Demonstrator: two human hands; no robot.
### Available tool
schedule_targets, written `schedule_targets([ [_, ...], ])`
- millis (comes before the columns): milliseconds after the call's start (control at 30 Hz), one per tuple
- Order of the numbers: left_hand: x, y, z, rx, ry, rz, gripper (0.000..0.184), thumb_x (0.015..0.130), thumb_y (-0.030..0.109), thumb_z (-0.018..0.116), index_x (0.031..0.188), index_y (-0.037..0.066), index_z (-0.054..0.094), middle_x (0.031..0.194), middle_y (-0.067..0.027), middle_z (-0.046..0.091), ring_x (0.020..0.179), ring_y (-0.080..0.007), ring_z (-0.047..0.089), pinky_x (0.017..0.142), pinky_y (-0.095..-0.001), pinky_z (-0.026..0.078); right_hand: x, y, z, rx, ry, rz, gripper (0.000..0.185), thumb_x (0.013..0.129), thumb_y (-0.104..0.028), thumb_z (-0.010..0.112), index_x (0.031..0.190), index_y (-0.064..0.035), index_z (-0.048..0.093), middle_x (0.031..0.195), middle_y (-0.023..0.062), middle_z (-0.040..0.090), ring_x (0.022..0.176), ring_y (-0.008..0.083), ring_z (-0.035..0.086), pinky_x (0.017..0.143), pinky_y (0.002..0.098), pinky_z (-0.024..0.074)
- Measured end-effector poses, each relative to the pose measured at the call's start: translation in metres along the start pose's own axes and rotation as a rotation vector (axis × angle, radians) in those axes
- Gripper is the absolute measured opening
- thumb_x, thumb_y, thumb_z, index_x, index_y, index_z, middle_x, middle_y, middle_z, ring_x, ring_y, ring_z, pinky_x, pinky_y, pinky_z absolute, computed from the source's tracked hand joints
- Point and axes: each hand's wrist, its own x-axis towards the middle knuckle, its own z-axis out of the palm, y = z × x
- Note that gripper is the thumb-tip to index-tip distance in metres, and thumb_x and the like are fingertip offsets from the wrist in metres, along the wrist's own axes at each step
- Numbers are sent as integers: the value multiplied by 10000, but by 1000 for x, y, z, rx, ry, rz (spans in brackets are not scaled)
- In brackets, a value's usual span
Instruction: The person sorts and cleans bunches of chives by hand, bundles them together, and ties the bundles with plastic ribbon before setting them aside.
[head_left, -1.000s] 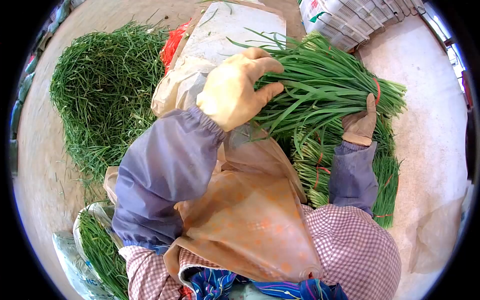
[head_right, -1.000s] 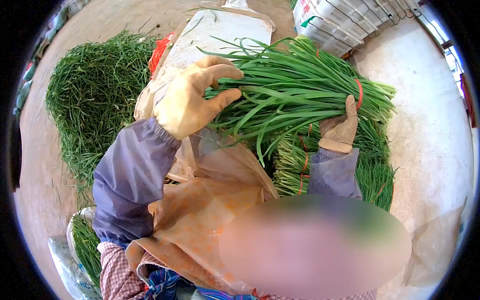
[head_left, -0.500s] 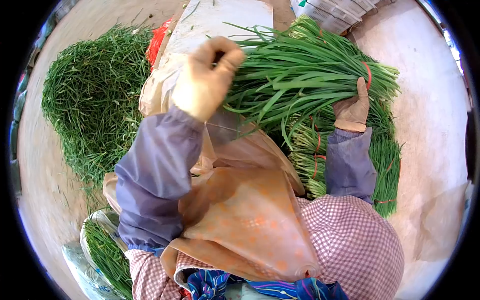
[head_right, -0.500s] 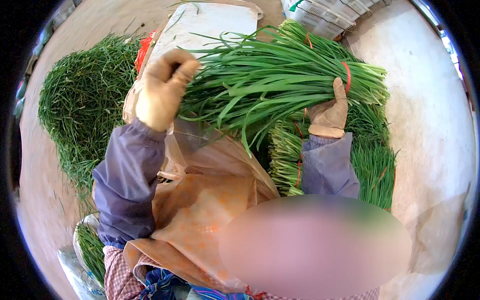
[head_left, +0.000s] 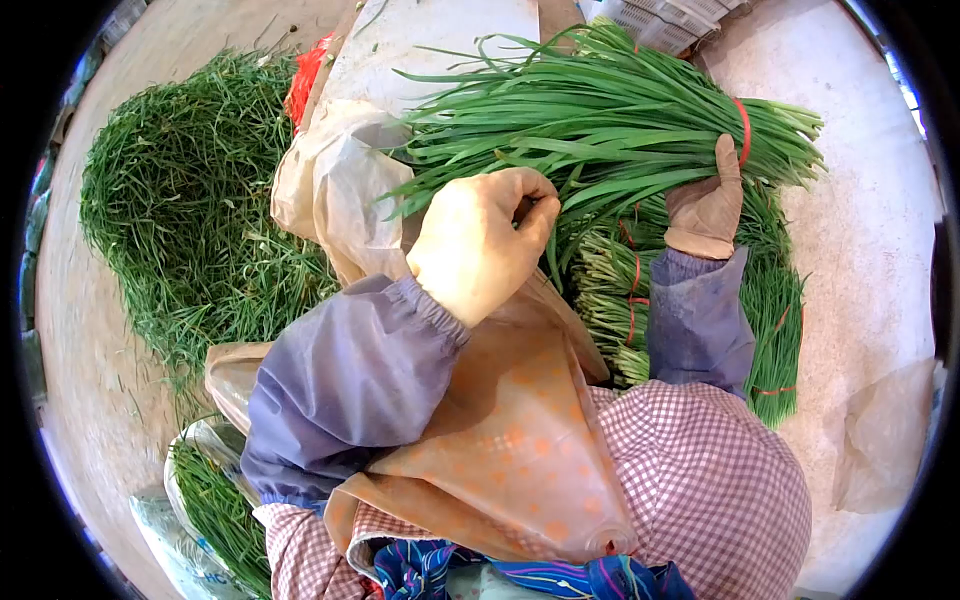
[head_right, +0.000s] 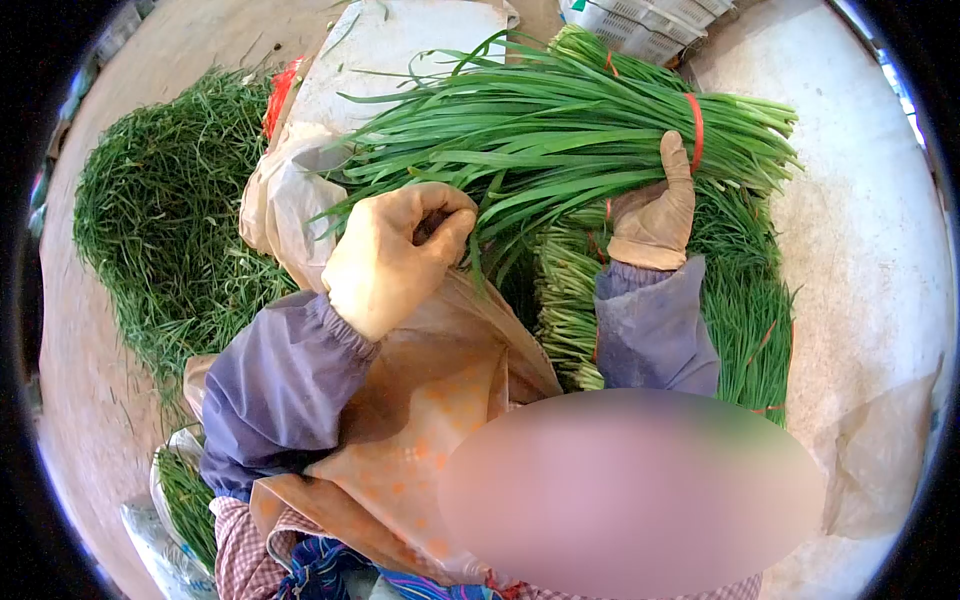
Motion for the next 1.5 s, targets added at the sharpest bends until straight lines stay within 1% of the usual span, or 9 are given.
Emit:
schedule_targets([
  [433, 15, 3, 8, 177, -13, -65, 307, 809, 267, 723, 847, -25, 634, 627, -106, 619, 534, -149, 563, 515, -297, 464, 0, 5, -1, 0, 64, -13, 464, 863, -201, 652, 1267, -32, 496, 1268, 138, 547, 1144, 296, 541, 984, 469, 465],
  [733, 23, -3, 14, 139, -61, 23, 217, 850, 239, 673, 845, 25, 639, 583, -53, 568, 515, -121, 506, 516, -288, 431, 3, 4, -8, 15, 25, 9, 445, 863, -184, 648, 1255, -33, 503, 1255, 130, 558, 1146, 297, 538, 994, 471, 453],
  [833, 23, 2, 9, -91, -158, -39, 180, 856, 198, 651, 801, 28, 637, 572, -30, 554, 503, -101, 459, 498, -264, 398, 3, 4, -7, -6, 48, 10, 452, 857, -182, 654, 1257, -34, 502, 1257, 135, 557, 1154, 301, 532, 998, 482, 441],
  [967, 23, -6, -2, -625, -80, -210, 175, 852, 184, 649, 763, 34, 632, 627, -3, 593, 498, -97, 470, 477, -228, 383, 10, -3, -10, 5, 47, 39, 446, 846, -173, 664, 1246, -39, 519, 1256, 131, 562, 1153, 307, 530, 995, 496, 430],
  [1033, 17, 6, -22, -644, 148, -355, 155, 850, 181, 660, 742, 74, 628, 584, 5, 549, 468, -70, 445, 441, -213, 344, 26, -22, -29, -4, 8, 46, 434, 841, -168, 667, 1235, -44, 531, 1254, 127, 565, 1151, 309, 530, 991, 499, 428],
  [1200, 3, -35, -86, -608, 343, -181, 180, 899, 227, 614, 789, 84, 617, 555, 10, 494, 429, -78, 393, 398, -232, 279, 69, -134, -76, -477, -7, -290, 334, 817, -111, 699, 1131, -54, 603, 1069, 105, 650, 974, 242, 620, 851, 375, 526],
  [1300, -2, -72, -125, -609, 515, -183, 273, 936, 320, 556, 828, 74, 602, 560, 9, 459, 454, -102, 380, 417, -246, 272, 83, -199, -104, -1062, -191, -536, 560, 715, 16, 752, 1228, -54, 538, 1095, 84, 635, 982, 207, 603, 882, 331, 487],
  [1433, -28, -106, -169, -662, 422, -268, 330, 953, 350, 531, 987, 36, 627, 685, 0, 567, 554, -104, 502, 508, -242, 397, 54, -173, -85, -1854, -319, -227, 859, 574, 27, 746, 1366, -52, 424, 1279, 103, 535, 1176, 217, 494, 1019, 320, 385],
  [1500, -46, -123, -184, -585, 456, -344, 339, 948, 361, 540, 1027, 43, 629, 720, 4, 592, 597, -101, 543, 537, -235, 429, 76, -133, -130, -1925, -834, -168, 900, 527, -14, 762, 1360, -43, 421, 1296, 114, 492, 1239, 249, 436, 1059, 330, 343],
])
